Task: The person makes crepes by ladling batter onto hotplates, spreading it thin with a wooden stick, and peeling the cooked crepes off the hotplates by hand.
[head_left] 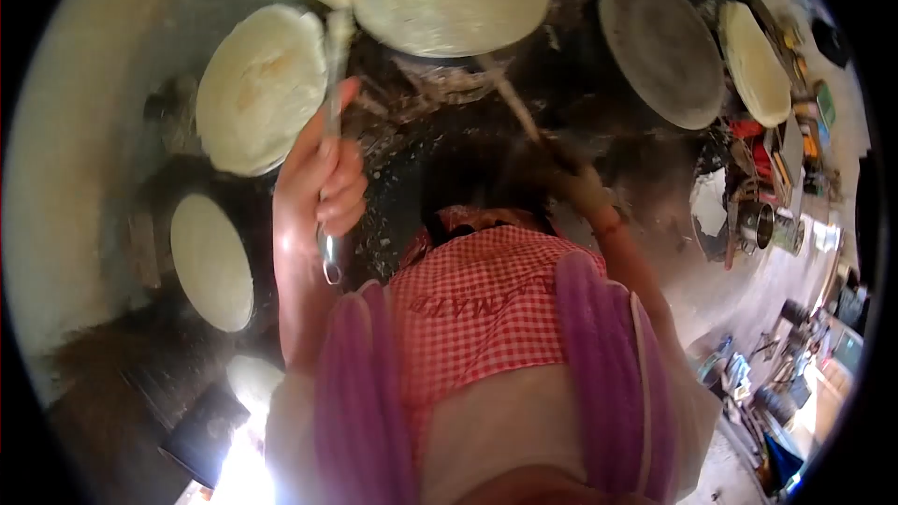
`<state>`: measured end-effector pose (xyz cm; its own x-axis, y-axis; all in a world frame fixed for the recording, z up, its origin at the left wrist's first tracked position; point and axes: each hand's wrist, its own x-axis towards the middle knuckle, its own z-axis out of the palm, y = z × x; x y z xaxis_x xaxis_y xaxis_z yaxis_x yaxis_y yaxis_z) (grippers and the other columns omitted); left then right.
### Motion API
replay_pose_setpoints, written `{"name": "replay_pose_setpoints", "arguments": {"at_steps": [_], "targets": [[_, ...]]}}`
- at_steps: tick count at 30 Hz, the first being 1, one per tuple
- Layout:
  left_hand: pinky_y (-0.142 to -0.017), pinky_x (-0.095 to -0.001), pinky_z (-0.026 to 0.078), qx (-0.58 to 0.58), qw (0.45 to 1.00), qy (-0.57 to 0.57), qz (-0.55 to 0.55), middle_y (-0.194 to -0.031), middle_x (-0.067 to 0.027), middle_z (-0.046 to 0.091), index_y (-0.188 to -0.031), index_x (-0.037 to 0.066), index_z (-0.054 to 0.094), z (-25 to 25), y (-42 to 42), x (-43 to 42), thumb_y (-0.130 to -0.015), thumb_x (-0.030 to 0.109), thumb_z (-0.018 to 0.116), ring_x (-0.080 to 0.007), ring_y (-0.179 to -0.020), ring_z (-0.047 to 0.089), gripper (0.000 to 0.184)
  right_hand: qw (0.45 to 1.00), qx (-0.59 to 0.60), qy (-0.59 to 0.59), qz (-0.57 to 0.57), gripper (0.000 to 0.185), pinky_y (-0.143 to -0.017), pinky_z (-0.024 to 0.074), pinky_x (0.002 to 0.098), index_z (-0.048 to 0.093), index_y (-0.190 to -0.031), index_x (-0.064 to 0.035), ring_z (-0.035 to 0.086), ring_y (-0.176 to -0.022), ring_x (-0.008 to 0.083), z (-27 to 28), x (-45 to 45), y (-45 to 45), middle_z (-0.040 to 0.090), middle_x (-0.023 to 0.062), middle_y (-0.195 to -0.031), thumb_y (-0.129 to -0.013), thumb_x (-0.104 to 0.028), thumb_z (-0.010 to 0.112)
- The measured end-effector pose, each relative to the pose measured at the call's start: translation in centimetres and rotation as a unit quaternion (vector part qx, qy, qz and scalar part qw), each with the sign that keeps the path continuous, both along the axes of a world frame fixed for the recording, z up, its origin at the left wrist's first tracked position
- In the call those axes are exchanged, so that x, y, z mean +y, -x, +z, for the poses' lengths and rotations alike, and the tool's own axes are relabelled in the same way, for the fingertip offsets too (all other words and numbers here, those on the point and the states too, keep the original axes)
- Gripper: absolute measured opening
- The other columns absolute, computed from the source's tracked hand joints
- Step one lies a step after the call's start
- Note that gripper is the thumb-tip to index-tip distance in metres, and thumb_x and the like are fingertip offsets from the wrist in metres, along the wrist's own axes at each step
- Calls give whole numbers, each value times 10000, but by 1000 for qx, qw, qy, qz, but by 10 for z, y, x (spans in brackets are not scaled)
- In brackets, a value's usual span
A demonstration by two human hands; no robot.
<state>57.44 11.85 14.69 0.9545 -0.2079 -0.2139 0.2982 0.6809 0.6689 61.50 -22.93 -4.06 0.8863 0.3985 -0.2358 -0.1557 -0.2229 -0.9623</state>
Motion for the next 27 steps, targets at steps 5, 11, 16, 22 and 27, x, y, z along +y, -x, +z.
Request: {"name": "replay_pose_setpoints", "arguments": {"at_steps": [5, 11, 16, 22, 27], "targets": [[-346, -166, 237, 177, 941, 191, -216, -661, 55, 310, -1363, 103, 434, -26, -143, -154, -1008, 189, 434, -24, -454, 265, 365, 944, 98, -144, -281, 553, -694, 470, 222, 412, -1404, -50, 567, -794, 104, 23, -148, -3, 599, 18, -929, -882, -92, 589], [-391, -184, 245, 96, 972, -84, -197, -705, 26, 330, -1302, 54, 407, -34, -199, -364, -1011, 260, 425, -31, -482, 272, 356, 896, 71, -229, -373, 514, -569, 416, 191, 421, -1395, -52, 553, -720, 79, 46, -244, 7, 621, 20, -921, -907, -89, 574], [-406, -201, 274, 133, 956, -106, -237, -711, 11, 389, -1264, 86, 442, -65, -214, -464, -982, 259, 486, -46, -500, 337, 334, 871, 114, -202, -433, 491, -785, 480, 226, 446, -1379, -45, 560, -950, 98, 42, -273, -1, 602, 36, -1137, -911, -86, 587], [-409, -266, 357, 159, 942, -36, -294, -686, -44, 471, -1156, 68, 496, -127, -270, -500, -944, 201, 551, -124, -490, 462, 256, 843, 45, -133, -519, 475, -926, 440, 257, 512, -1339, -60, 547, -1084, 112, -17, -270, -1, 575, 47, -1280, -886, -141, 630], [-430, -273, 361, 2, 971, -224, -87, -689, -40, 484, -1245, 68, 467, -151, -317, -477, -916, 123, 588, -127, -498, 460, 355, 864, 53, -8, -500, 510, -957, 426, 311, 526, -1323, -75, 560, -1114, 166, -3, -246, -58, 600, 115, -1249, -860, -237, 662]]}}
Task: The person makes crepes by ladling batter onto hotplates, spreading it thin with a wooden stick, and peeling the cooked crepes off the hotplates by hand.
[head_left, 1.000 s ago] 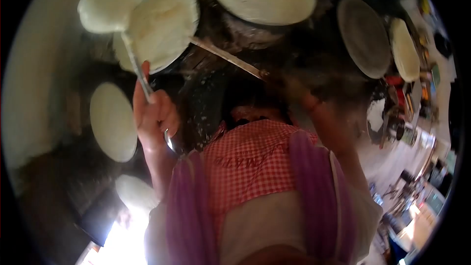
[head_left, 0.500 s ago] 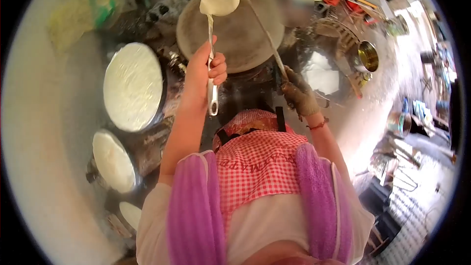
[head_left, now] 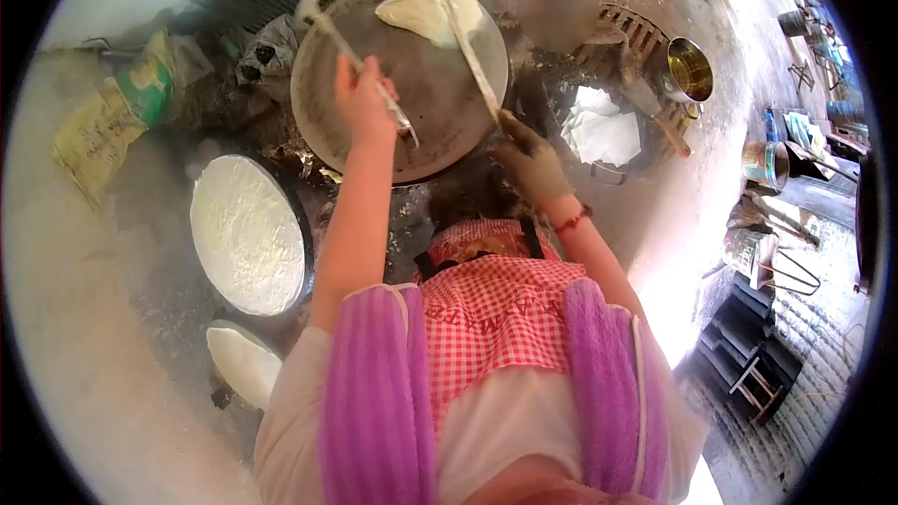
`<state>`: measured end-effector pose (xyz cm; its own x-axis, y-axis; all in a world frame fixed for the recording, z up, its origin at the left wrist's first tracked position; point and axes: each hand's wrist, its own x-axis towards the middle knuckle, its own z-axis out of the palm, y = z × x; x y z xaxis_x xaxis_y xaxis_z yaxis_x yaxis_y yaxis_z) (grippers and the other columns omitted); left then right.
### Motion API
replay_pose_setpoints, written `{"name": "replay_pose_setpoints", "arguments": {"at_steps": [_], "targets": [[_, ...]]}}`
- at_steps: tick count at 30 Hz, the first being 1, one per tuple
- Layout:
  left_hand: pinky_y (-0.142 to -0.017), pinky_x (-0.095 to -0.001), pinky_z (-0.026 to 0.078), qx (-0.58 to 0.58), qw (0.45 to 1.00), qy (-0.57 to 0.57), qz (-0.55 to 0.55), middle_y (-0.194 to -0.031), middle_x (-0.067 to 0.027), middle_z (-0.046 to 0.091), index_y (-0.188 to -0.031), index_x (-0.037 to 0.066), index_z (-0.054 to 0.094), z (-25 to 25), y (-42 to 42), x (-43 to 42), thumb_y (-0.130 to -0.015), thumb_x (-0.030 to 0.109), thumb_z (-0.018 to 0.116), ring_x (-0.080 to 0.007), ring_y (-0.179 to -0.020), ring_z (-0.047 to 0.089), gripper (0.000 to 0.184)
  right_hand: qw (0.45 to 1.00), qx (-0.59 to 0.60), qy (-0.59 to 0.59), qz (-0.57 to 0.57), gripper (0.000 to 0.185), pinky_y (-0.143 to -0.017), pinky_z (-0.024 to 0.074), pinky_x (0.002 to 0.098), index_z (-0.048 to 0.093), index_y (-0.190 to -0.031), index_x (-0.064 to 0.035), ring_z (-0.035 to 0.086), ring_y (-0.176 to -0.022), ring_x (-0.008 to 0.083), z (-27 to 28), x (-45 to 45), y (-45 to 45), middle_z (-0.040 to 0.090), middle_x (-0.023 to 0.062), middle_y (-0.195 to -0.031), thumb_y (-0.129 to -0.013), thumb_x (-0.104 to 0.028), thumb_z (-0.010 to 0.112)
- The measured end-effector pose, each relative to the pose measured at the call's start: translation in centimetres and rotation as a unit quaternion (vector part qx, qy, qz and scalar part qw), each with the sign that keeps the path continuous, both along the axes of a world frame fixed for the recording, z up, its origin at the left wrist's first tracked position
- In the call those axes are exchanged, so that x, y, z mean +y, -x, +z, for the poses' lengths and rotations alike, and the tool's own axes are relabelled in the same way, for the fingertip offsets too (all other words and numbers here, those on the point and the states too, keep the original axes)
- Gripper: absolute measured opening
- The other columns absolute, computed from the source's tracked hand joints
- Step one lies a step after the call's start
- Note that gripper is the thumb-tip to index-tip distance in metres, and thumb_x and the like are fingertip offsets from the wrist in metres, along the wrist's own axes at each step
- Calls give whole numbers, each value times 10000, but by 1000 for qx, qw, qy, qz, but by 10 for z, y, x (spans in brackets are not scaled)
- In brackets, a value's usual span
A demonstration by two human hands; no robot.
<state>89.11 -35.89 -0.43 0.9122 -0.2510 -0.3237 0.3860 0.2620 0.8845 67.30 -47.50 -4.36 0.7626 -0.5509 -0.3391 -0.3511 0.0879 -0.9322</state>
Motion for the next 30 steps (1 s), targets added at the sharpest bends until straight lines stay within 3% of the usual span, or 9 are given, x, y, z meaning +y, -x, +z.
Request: {"name": "replay_pose_setpoints", "arguments": {"at_steps": [6, 15, 17, 20, 22, 23, 24, 25, 30], "targets": [[-398, -255, 331, -40, 996, 63, 47, -619, -13, 392, -1316, 79, 435, 11, 24, 105, -947, 112, 527, -97, -457, 393, 381, 988, 11, -155, 7, 462, -503, 426, 203, 530, -1310, -65, 559, -663, 58, 51, -2, -55, 642, -1, -911, -871, -154, 646], [-398, -198, 291, 75, 987, -137, -47, -621, 27, 406, -1356, 76, 417, 20, 114, 237, -968, 126, 467, -42, -457, 355, 395, 996, 31, 79, 30, 447, -528, 411, 181, 560, -1275, -40, 531, -613, 53, -36, 6, -93, 658, 7, -946, -852, -152, 655], [-429, -187, 296, 60, 991, -117, -32, -642, 35, 436, -1341, 72, 442, 16, 129, 260, -962, 111, 481, -31, -491, 370, 383, 996, -3, -86, -19, 502, -568, 437, 200, 555, -1281, -39, 568, -671, 78, 63, 19, -83, 655, 27, -912, -824, -198, 688], [-493, -197, 306, -126, 937, -323, -47, -683, 33, 526, -1156, 44, 595, 11, 157, 308, -941, 135, 552, -4, -560, 394, 238, 990, -17, -89, -108, 390, -731, 494, 241, 594, -1211, 13, 612, -895, 130, 25, 4, -70, 653, 77, -1073, -846, -109, 662], [-500, -214, 323, -67, 919, -375, -97, -667, 7, 527, -1118, 45, 611, -4, 181, 339, -938, 151, 562, -24, -555, 413, 215, 999, 25, -6, -29, 364, -761, 489, 250, 612, -1190, 12, 610, -921, 147, 25, 28, -70, 650, 90, -1090, -844, -88, 659], [-506, -231, 339, -19, 896, -420, -145, -651, -20, 527, -1079, 46, 628, -20, 197, 355, -934, 167, 572, -45, -550, 431, 196, 938, 43, 292, 185, 327, -791, 494, 288, 621, -1182, 6, 608, -958, 159, -3, 4, -73, 651, 87, -1116, -877, -109, 613], [-520, -327, 400, -123, 897, -413, -101, -628, -96, 531, -993, 73, 634, -67, 224, 381, -920, 206, 588, -178, -547, 532, 159, 757, 8, 595, 269, 303, -821, 498, 327, 631, -1174, 1, 605, -995, 172, -30, -19, -76, 652, 84, -1143, -910, -131, 566], [-560, -376, 423, -96, 855, -492, -130, -691, -118, 560, -946, 81, 631, -65, 243, 397, -910, 234, 588, -252, -610, 562, 163, 918, -59, 317, 231, 339, -809, 509, 335, 597, -1228, -25, 602, -1017, 176, -44, -45, -72, 633, 91, -1184, -908, -128, 561], [-789, -439, 475, -2, 766, -622, -162, -1140, -130, 582, -898, 100, 649, -148, 310, 491, -877, 308, 589, -345, -993, 578, 217, 996, 47, -44, -68, 429, -736, 517, 248, 490, -1336, -37, 600, -908, 149, -30, -59, -63, 628, 68, -1115, -916, -80, 563]]}}
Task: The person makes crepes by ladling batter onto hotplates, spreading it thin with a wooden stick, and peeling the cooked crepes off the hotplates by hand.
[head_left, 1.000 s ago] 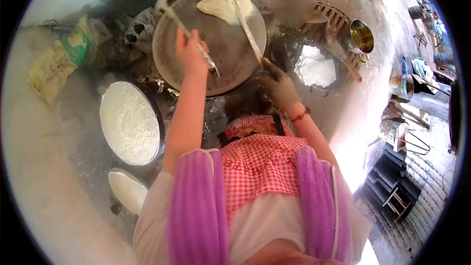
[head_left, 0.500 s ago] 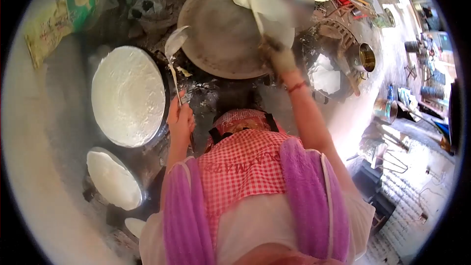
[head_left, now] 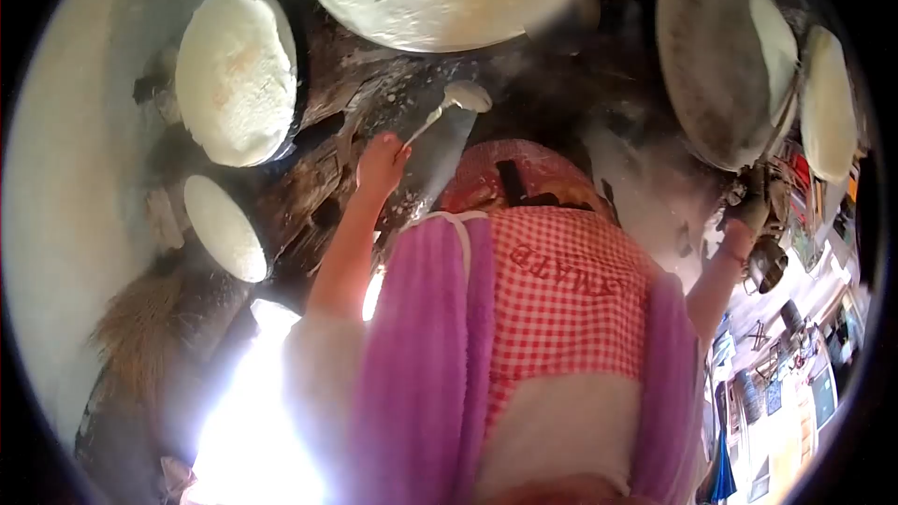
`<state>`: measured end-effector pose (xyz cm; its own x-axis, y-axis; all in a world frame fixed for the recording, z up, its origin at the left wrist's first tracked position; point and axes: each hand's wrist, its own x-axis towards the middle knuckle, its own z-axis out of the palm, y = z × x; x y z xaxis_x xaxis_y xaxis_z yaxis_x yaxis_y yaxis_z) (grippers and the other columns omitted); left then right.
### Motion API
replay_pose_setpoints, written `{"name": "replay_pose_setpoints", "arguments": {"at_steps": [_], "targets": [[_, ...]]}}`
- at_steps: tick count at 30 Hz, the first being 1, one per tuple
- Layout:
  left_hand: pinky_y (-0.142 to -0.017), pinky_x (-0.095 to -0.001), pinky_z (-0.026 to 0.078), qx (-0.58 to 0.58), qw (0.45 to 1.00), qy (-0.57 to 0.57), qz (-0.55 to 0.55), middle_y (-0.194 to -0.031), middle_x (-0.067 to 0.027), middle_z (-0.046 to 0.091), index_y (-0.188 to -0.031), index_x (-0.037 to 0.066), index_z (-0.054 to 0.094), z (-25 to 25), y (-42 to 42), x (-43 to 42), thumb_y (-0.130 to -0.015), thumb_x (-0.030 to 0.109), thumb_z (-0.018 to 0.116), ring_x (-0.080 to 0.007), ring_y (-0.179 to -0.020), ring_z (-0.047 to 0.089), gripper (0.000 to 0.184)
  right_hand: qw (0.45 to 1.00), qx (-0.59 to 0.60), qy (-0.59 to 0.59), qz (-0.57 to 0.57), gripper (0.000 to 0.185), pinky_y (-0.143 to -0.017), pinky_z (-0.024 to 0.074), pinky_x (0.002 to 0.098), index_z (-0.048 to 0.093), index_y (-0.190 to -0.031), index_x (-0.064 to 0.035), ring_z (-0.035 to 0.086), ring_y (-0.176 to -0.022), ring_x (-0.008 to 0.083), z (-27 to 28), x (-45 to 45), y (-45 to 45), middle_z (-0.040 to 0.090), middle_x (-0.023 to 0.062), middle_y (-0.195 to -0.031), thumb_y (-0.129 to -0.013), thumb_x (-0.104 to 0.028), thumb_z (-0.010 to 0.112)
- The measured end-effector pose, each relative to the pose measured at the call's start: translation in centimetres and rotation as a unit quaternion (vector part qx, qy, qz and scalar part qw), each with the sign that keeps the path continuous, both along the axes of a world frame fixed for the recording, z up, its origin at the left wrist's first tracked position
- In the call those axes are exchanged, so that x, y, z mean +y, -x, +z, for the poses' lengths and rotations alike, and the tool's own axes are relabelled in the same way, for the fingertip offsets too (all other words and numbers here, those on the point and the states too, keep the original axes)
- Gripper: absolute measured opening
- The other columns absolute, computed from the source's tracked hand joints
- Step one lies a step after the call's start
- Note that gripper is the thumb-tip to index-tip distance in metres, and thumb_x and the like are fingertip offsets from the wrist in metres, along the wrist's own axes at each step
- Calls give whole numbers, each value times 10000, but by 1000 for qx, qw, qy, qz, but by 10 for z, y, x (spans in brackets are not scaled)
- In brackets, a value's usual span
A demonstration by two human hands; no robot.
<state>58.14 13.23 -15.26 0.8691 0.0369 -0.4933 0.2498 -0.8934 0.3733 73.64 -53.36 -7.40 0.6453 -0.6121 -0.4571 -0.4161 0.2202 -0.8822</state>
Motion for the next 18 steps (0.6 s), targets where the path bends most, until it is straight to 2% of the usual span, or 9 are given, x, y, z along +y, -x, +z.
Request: {"name": "replay_pose_setpoints", "arguments": {"at_steps": [2, 4, 5, 6, 8, 11, 14, 17, 18], "targets": [[-907, -486, 448, -4, 987, -159, -17, -1293, -159, 503, -998, 148, 687, -30, 1, 17, -874, 309, 594, -387, -1126, 522, 223, 979, -22, 76, 186, 465, -707, 505, 235, 455, -1367, -41, 594, -876, 125, 1, 4, -5, 633, 57, -1098, -912, -72, 547], [-951, -515, 417, 98, 982, -162, 22, -1363, -176, 427, -1052, 181, 683, -52, -18, 35, -876, 310, 594, -405, -1200, 460, 235, 972, 37, 81, 216, 453, -603, 459, 201, 475, -1356, -46, 569, -782, 82, 31, 41, -21, 631, 35, -1094, -914, -117, 546], [-996, -544, 386, 186, 967, -166, 57, -1433, -193, 351, -1107, 214, 678, -62, -31, 43, -878, 310, 594, -422, -1273, 398, 262, 984, 94, -19, 149, 433, -542, 427, 188, 505, -1335, -46, 551, -735, 64, 53, 49, -22, 629, 24, -1101, -918, -154, 541], [-996, -544, 386, 190, 967, -163, 51, -1433, -193, 351, -1107, 214, 678, -81, -38, 54, -878, 310, 594, -422, -1273, 398, 262, 978, 28, 15, 208, 462, -519, 409, 181, 496, -1338, -34, 543, -714, 61, 74, 70, -24, 629, 18, -1084, -904, -169, 575], [-1023, -558, 363, 213, 955, -199, 55, -1495, -195, 240, -1144, 257, 654, -114, -40, 75, -898, 352, 568, -407, -1361, 282, 277, 990, 31, 31, 136, 459, -541, 389, 157, 468, -1368, -53, 537, -734, 29, 65, 50, -19, 612, 14, -1115, -934, -174, 558], [-1044, -558, 349, 323, 927, -178, 62, -1514, -201, 194, -1186, 263, 623, -132, -64, 93, -915, 404, 531, -407, -1393, 213, 319, 998, 28, 20, 51, 457, -665, 474, 187, 461, -1371, -51, 588, -874, 75, 61, 62, -27, 593, 21, -1202, -935, -151, 553], [-1063, -524, 344, 356, 912, -201, 22, -1515, -180, 216, -1217, 339, 610, -112, -76, 81, -929, 460, 510, -395, -1383, 248, 328, 978, 79, 85, 172, 469, -772, 482, 212, 448, -1377, -45, 586, -989, 94, 69, 51, -31, 598, 23, -1191, -927, -129, 550], [-1011, -537, 398, 297, 941, -154, 49, -1506, -206, 208, -1153, 266, 628, -132, -59, 95, -922, 383, 533, -395, -1350, 313, 276, 996, 29, 43, 75, 412, -750, 504, 231, 491, -1341, -65, 607, -922, 112, 94, 100, -39, 632, 24, -1089, -937, -132, 535], [-1011, -537, 398, 298, 941, -153, 48, -1506, -206, 208, -1153, 266, 628, -136, -55, 102, -922, 383, 533, -395, -1350, 313, 276, 996, 31, 44, 75, 412, -750, 504, 231, 491, -1341, -65, 607, -922, 112, 84, 68, -36, 632, 24, -1089, -937, -132, 535]]}}
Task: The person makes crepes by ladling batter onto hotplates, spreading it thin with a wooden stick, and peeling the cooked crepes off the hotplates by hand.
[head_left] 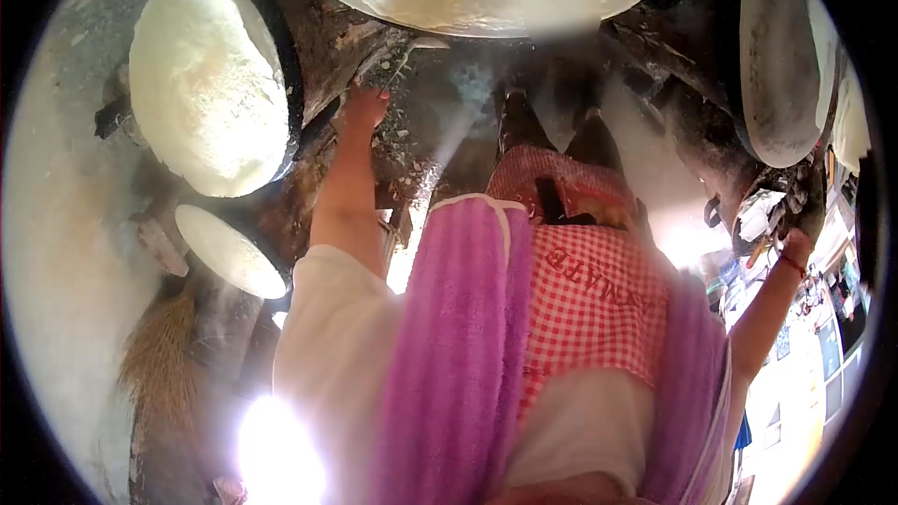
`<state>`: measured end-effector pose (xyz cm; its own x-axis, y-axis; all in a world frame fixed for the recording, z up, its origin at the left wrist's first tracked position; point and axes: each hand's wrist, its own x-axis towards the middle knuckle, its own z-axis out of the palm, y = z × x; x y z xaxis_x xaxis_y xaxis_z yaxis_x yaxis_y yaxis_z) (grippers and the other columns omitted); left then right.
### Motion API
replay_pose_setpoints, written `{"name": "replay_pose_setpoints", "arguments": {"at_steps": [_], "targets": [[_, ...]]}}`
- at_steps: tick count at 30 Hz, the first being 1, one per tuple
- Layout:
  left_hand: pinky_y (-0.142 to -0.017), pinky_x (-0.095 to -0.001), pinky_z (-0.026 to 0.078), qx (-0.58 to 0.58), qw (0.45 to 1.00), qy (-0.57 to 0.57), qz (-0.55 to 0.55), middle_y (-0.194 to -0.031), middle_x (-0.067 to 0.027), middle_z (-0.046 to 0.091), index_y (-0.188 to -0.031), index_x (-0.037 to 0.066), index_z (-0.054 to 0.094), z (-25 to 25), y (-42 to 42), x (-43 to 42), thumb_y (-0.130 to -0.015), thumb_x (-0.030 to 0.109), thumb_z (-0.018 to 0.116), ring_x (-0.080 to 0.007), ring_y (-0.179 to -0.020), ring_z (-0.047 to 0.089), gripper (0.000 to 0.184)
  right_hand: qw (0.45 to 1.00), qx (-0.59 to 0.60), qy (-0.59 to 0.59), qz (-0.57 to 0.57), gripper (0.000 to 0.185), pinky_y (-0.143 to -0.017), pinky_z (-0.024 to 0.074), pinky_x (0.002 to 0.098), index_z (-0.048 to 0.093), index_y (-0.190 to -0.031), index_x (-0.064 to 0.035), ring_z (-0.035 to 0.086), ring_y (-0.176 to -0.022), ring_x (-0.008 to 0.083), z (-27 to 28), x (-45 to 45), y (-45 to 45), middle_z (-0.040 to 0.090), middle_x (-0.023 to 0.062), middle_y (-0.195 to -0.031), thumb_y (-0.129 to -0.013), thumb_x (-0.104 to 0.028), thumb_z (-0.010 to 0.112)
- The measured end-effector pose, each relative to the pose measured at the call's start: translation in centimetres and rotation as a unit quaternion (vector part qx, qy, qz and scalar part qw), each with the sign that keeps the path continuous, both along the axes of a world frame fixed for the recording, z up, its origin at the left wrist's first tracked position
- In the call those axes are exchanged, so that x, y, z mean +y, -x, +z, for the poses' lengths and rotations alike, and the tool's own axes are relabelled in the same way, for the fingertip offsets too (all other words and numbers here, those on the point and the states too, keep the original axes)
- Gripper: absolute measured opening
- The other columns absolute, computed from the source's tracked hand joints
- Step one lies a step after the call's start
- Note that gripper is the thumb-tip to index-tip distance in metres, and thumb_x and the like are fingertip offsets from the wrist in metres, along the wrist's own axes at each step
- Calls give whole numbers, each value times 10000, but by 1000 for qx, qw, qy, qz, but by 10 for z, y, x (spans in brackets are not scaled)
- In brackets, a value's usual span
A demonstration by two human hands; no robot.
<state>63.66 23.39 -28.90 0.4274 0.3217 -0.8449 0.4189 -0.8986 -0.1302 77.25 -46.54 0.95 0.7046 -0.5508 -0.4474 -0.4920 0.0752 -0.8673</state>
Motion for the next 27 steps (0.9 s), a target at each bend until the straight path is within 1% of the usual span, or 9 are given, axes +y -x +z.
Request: {"name": "replay_pose_setpoints", "arguments": {"at_steps": [6, 10, 11, 13, 15, 16, 17, 21, 27], "targets": [[-934, -477, 457, -47, 999, -3, -25, -1429, -212, 361, -1108, 186, 645, 23, 16, -10, -904, 345, 574, -341, -1121, 550, 269, 1000, 1, -7, 30, 478, -646, 454, 155, 408, -1408, -55, 572, -810, 38, 1, 16, -2, 629, -5, -1107, -953, -144, 528], [-941, -464, 423, -263, 953, 142, -51, -1269, -260, 512, -1077, 30, 620, 71, 81, -47, -914, 274, 571, -387, -1109, 542, 297, 999, -4, 31, 41, 380, -793, 509, 266, 537, -1279, -46, 603, -974, 151, -15, -30, 10, 629, 63, -1123, -918, -163, 555], [-910, -446, 431, -364, 910, 198, 25, -1202, -254, 540, -1073, -10, 596, 86, 104, -66, -927, 252, 558, -382, -1057, 556, 303, 968, 12, 168, 185, 405, -821, 499, 286, 541, -1276, -40, 600, -984, 177, -37, -50, 16, 630, 77, -1121, -886, -146, 572], [-793, -349, 412, -401, 850, 298, 168, -977, -155, 566, -1121, -1, 579, 141, 99, -120, -941, 197, 535, -288, -880, 528, 271, 704, -8, 568, 426, 459, -876, 480, 325, 550, -1270, -28, 595, -1004, 229, -71, -57, 19, 634, 106, -1118, -823, -112, 607], [-581, -236, 378, -387, 786, 404, 264, -773, -39, 547, -1187, 7, 558, 121, 109, -137, -955, 137, 498, -119, -654, 481, 274, 644, -17, 621, 447, 515, -931, 460, 365, 558, -1264, -17, 591, -1024, 281, -82, -47, 14, 637, 134, -1114, -759, -78, 642], [-475, -179, 361, -381, 767, 427, 292, -671, 19, 538, -1221, 10, 548, 122, 105, -148, -961, 106, 479, -35, -541, 458, 285, 885, 17, 291, 363, 481, -802, 456, 283, 556, -1267, -11, 584, -909, 183, -45, -17, 16, 642, 75, -1029, -810, -125, 652], [-470, -179, 351, -372, 775, 384, 336, -654, 20, 524, -1228, 0, 539, 158, 85, -183, -961, 102, 473, -36, -527, 444, 293, 993, -2, -27, 112, 455, -674, 451, 200, 554, -1271, -6, 576, -794, 85, -8, 14, 20, 647, 16, -944, -862, -173, 662], [-448, -187, 298, -492, 725, 394, 278, -646, 25, 473, -1254, -11, 509, 243, -7, -278, -960, 84, 461, -36, -508, 389, 313, 994, -89, -62, 23, 459, -619, 440, 206, 572, -1258, -28, 571, -752, 77, -21, -39, 12, 642, 7, -905, -842, -199, 666], [-424, -201, 229, -591, 609, 454, 271, -612, 27, 400, -1305, 8, 446, 305, -72, -355, -980, 114, 446, -41, -481, 322, 341, 963, -4, 56, 263, 433, -745, 490, 281, 575, -1253, -27, 614, -883, 163, -26, -29, 0, 671, 99, -1011, -864, -207, 640]]}}
